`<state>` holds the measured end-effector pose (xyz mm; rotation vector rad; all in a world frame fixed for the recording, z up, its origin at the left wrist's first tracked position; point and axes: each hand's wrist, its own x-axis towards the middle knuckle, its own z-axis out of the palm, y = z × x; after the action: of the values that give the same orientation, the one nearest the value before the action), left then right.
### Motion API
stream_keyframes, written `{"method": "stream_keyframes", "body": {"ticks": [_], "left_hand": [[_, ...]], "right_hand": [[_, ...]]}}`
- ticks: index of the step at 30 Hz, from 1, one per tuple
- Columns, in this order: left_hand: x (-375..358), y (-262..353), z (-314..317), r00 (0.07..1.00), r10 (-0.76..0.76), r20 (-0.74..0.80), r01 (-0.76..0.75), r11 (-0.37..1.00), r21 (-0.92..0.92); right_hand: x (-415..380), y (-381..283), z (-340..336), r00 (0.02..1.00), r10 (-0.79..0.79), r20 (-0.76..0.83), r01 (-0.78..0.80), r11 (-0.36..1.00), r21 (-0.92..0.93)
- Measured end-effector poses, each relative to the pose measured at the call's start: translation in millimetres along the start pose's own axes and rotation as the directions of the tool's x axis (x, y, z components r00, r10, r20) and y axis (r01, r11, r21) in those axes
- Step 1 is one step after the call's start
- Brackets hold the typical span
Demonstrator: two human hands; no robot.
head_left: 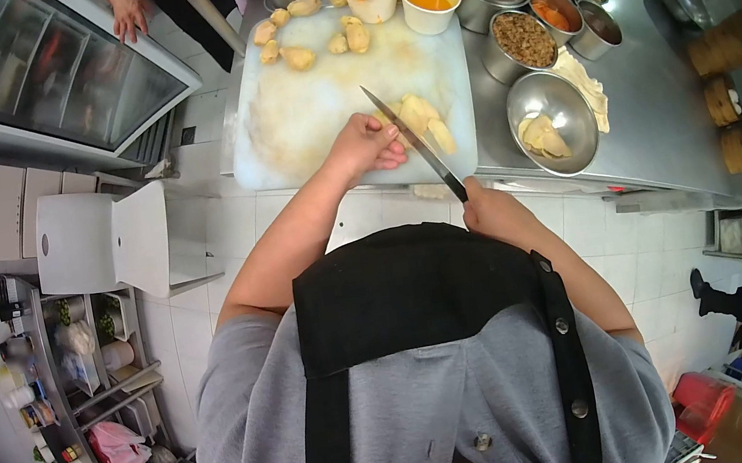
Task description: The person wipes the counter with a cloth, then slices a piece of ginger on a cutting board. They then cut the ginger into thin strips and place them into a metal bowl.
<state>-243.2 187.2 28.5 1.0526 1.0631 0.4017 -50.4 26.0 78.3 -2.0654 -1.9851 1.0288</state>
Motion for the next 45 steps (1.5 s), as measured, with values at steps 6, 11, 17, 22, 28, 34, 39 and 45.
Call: {"method": "stream_keyframes", "body": {"ticks": [6, 11, 17, 22, 28, 34, 39, 45], "left_hand": [[-0.7, 0.2, -1.1, 1.000, 0.001, 0.004, -0.001, 1.000, -0.008], [-0.2, 0.2, -1.2, 1.000, -0.005, 0.005, 0.005, 1.000, -0.003], [-0.2, -1.1, -2.0, 1.000, 0.002, 0.023, -0.002, 1.000, -0.009], [-0.2, 0.0, -1.2, 1.000, -0.002, 0.017, 0.002, 1.000, 0.008], [-1.9, 2.7, 0.1, 1.000, -0.009, 0.017, 0.009, 1.000, 0.020], [-2.0, -0.4, -3.9, 0.999, 0.010, 0.032, -0.010, 1.000, 0.007], [-0.4, -0.9, -4.0, 0.999, 0.010, 0.032, -0.011, 1.000, 0.009], [0.0, -1.1, -0.1, 1.000, 0.005, 0.005, -0.005, 1.000, 0.017]], "right_hand": [[-9.8, -0.1, -4.8, 0.996, 0.064, 0.056, -0.066, 0.997, 0.035], [-6.5, 6.5, 1.0, 1.000, -0.019, 0.013, 0.019, 1.000, 0.022], [4.4, 6.9, 3.7, 0.998, -0.059, -0.018, 0.059, 0.998, -0.005], [15.6, -2.5, -3.0, 0.997, -0.071, -0.001, 0.071, 0.997, -0.023], [32.3, -21.3, -6.7, 0.999, -0.013, 0.038, 0.014, 0.999, -0.031], [30.6, -27.6, -1.8, 0.998, -0.056, -0.013, 0.056, 0.997, -0.046], [27.6, -23.6, -3.1, 0.996, -0.075, -0.046, 0.073, 0.996, -0.049], [19.4, -3.9, -0.6, 1.000, 0.003, -0.028, -0.004, 1.000, -0.028]]}}
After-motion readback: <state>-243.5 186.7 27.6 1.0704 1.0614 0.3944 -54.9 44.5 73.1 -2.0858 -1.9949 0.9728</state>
